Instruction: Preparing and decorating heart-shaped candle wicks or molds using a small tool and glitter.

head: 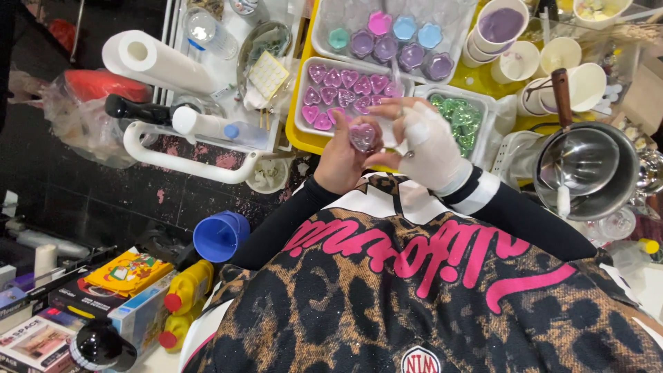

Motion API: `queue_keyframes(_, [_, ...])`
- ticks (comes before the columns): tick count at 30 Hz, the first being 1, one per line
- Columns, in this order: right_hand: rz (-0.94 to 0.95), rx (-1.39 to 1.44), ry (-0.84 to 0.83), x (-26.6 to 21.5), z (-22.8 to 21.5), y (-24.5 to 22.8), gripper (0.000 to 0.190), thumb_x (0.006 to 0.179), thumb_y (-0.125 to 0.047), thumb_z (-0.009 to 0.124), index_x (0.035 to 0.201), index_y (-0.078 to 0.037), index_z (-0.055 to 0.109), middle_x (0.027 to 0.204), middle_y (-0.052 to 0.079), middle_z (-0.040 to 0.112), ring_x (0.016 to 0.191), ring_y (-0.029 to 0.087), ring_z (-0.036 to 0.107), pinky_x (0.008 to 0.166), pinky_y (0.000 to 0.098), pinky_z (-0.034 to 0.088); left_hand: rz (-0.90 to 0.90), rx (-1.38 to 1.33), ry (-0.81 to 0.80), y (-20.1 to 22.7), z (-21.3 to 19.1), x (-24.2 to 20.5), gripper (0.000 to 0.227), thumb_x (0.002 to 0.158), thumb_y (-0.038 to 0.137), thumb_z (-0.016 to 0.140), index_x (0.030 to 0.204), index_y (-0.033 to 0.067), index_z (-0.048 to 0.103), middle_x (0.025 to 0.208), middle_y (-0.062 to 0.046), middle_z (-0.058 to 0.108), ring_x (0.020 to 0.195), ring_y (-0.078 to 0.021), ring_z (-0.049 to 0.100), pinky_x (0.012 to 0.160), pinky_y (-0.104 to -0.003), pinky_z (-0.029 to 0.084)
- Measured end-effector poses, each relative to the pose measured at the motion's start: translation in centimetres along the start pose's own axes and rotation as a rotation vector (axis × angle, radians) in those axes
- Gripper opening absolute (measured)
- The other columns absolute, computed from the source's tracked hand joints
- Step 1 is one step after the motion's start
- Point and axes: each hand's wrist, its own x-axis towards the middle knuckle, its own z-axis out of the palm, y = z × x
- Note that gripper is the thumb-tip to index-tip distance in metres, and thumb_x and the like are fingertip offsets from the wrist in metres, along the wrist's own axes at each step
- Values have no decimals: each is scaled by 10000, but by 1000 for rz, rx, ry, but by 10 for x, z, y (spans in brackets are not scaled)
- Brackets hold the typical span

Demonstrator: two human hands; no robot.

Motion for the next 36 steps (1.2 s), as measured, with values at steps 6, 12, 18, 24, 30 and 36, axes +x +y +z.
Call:
queue_keyframes(6, [195,-169,-21,-47,32,63,407,865,-119,884,967,-74,492,1167,151,685,1060,353,660,941,461,506,51,-57,136,41,-9,-29,716,997,768,275,974,102,539,837,-20,487,821,-182,515,800,-361,449])
queue_keyframes(12, [200,-335,-240,-56,80,83,382,851,-166,816,1115,-42,571,1050,112,648,975,347,657,938,484,480,117,-134,222,61,-7,-38,694,997,744,299,998,88,528,859,-38,472,842,-205,502,827,-366,446])
queue_keyframes(18, [302,-328,-269,-57,92,89,402,866,-227,820,1122,-44,568,1022,130,628,843,361,658,783,474,497,100,-96,140,63,-11,-42,736,984,777,288,987,77,518,854,-36,460,871,-193,511,842,-352,449])
queue_keyframes(24, [331,-376,-298,-64,109,104,435,849,-259,830,1117,-56,554,1022,136,609,799,364,655,767,484,512,96,-83,133,68,-7,-46,736,975,790,293,990,86,507,857,-29,461,868,-184,507,849,-344,452])
queue_keyframes(30, [349,-369,-340,-64,122,114,468,827,-255,837,1140,-56,551,1057,147,591,847,385,655,758,499,512,103,-47,138,65,-13,-43,746,975,792,298,983,82,525,872,-35,487,872,-182,517,842,-340,453])
queue_keyframes(36, [405,-325,-295,-64,122,110,406,852,-205,823,1138,-53,578,1007,156,619,839,390,655,717,487,518,73,-31,143,68,-8,-43,756,960,793,298,996,79,543,871,-24,480,883,-185,531,842,-333,454])
